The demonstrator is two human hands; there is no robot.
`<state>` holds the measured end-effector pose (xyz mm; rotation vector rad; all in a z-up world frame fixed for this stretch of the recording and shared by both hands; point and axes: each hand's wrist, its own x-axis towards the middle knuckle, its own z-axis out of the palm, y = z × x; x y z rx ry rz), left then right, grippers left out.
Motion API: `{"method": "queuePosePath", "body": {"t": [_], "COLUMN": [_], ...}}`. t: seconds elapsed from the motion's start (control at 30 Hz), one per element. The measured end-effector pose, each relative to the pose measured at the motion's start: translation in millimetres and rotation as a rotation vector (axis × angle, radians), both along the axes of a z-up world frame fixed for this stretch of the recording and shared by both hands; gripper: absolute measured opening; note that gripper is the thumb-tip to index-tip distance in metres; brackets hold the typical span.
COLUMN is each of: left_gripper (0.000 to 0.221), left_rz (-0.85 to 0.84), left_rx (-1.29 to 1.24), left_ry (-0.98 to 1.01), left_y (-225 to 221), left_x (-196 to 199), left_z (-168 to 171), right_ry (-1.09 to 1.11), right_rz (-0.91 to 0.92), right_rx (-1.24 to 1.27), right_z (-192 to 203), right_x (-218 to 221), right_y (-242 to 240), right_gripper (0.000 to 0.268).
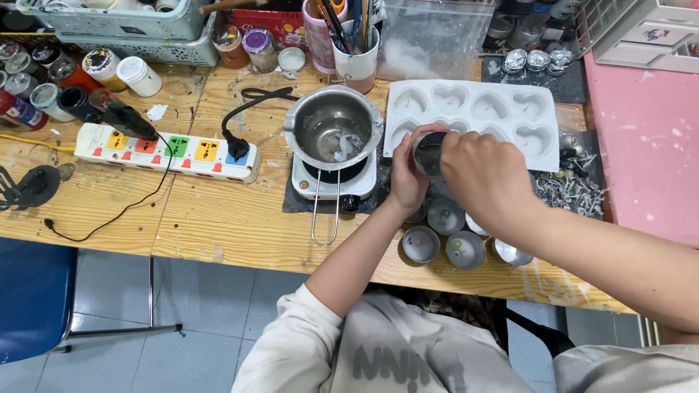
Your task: The person is preparing small metal tins by adding wicks and cleaning the interiors with a spoon for candle making.
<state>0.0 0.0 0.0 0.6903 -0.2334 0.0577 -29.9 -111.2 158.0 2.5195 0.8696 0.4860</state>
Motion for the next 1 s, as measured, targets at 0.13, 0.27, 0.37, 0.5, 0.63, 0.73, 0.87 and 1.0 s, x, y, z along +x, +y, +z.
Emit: {"method": "queuePosePath", "body": {"t": [0.13,0.27,0.37,0.5,0.63,0.73,0.87,1.0], "left_gripper": [0.053,0.047,0.047,0.051,0.053,0.054,0.054,0.050], "left_rz": [0.028,0.144,0.246,0.349,0.300,0.169,-0.024,-0.178], "left_rx": [0.003,0.033,0.120,0.248,0.286,0.242,0.206,0.238], "left_ry": [-0.007,-0.033,-0.055,-0.093,-0.064,-0.043,-0.060,0.248], "left_y": [-2.3,-3.5,-2.6,-0.6,8.3,11.6,13.0,20.4], "left_x": [-1.2,-0.2,1.1,8.1,8.2,12.7,17.7,11.7], "left_z": [-5.6,-5.3,-14.8,-23.8,-17.5,-20.5,-27.8,-6.9], "right_ry": [-0.015,0.012,0.077,0.225,0.242,0.236,0.238,0.235], "right_rz": [-0.048,-0.014,0.030,0.072,0.076,0.090,0.068,0.079], "right_rx": [-0.004,0.052,0.087,0.108,0.022,0.033,0.029,-0.005], "right_z": [-7.1,-20.6,-21.3,-14.6,-12.7,-13.5,-17.2,-23.1], "right_x": [0.7,6.3,6.3,8.4,8.5,7.3,4.1,1.7], "right_y": [8.2,8.8,11.5,16.4,17.5,13.8,7.7,4.2], "right_gripper": [0.005,0.005,0.004,0.007,0.005,0.005,0.004,0.005]}}
